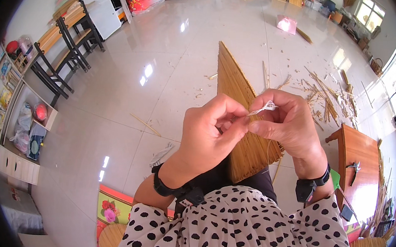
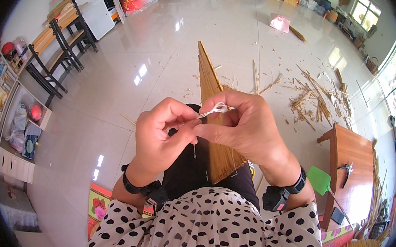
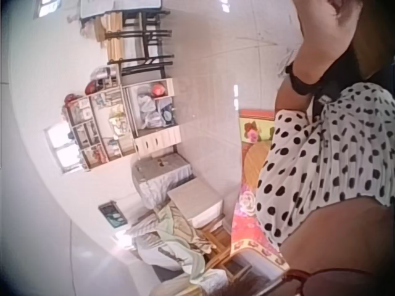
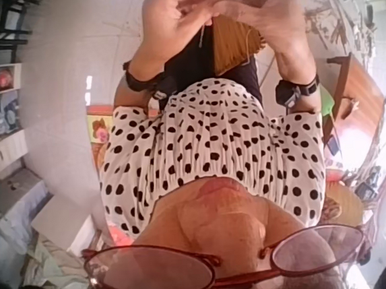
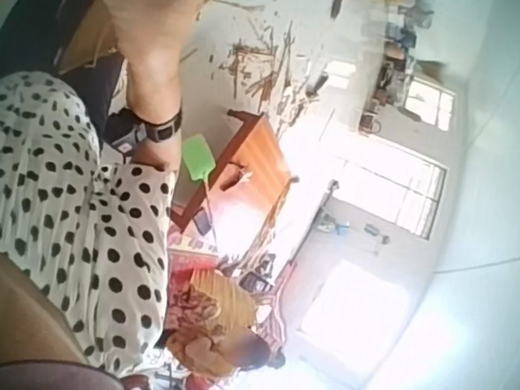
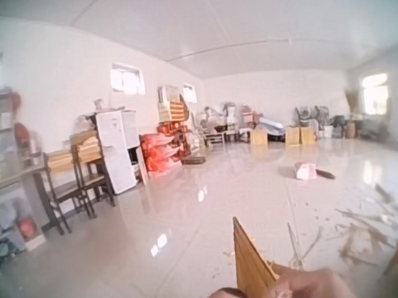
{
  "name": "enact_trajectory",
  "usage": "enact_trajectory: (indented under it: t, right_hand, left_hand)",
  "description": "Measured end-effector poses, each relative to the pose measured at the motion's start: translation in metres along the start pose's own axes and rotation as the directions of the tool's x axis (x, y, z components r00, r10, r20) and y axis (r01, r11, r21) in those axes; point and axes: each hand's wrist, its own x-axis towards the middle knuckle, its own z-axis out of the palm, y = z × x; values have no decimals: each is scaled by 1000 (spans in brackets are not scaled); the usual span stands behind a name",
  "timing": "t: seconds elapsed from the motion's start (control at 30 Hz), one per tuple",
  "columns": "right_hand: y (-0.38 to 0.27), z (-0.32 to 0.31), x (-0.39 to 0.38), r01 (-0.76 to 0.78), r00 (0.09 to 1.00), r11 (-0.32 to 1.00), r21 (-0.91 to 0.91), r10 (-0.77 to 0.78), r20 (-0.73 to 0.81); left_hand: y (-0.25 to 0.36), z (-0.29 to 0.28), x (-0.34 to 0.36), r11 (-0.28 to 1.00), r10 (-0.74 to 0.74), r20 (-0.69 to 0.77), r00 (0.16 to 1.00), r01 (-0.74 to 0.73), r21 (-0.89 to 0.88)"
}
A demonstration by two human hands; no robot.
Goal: The person sits on the floor and weaves a white string through the edge of a rectangular bamboo mat. They tie knots to secure the string, cut the excess with scissors, and continue threading the string along the mat's edge.
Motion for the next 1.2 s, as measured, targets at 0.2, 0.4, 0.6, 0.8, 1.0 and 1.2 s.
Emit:
enact_trajectory:
  t: [0.2, 0.4, 0.6, 0.8, 1.0, 1.2]
  right_hand:
    - [8, 1, 4, 102, 995, 994, 33, -102, 4]
    - [9, -1, 3, 124, 991, 992, -34, -125, -51]
    - [7, -2, 2, 92, 994, 996, -13, -93, -64]
    - [9, -3, 3, 75, 997, 997, 28, -74, -34]
    - [4, -5, 1, 61, 998, 997, -50, -60, 4]
    - [13, -2, 3, 234, 971, 953, -192, -239, -2]
  left_hand:
    - [-4, 1, -3, 984, 97, -20, 995, -92, 154]
    - [1, -4, 1, 975, 59, 12, 998, -60, 216]
    - [0, -8, 0, 996, -7, 48, 999, 3, 85]
    - [1, -7, 1, 995, -46, -22, 999, 43, -91]
    - [1, -6, 2, 995, -21, -56, 998, 15, -100]
    - [-4, -6, 2, 993, 109, -32, 994, -108, 40]
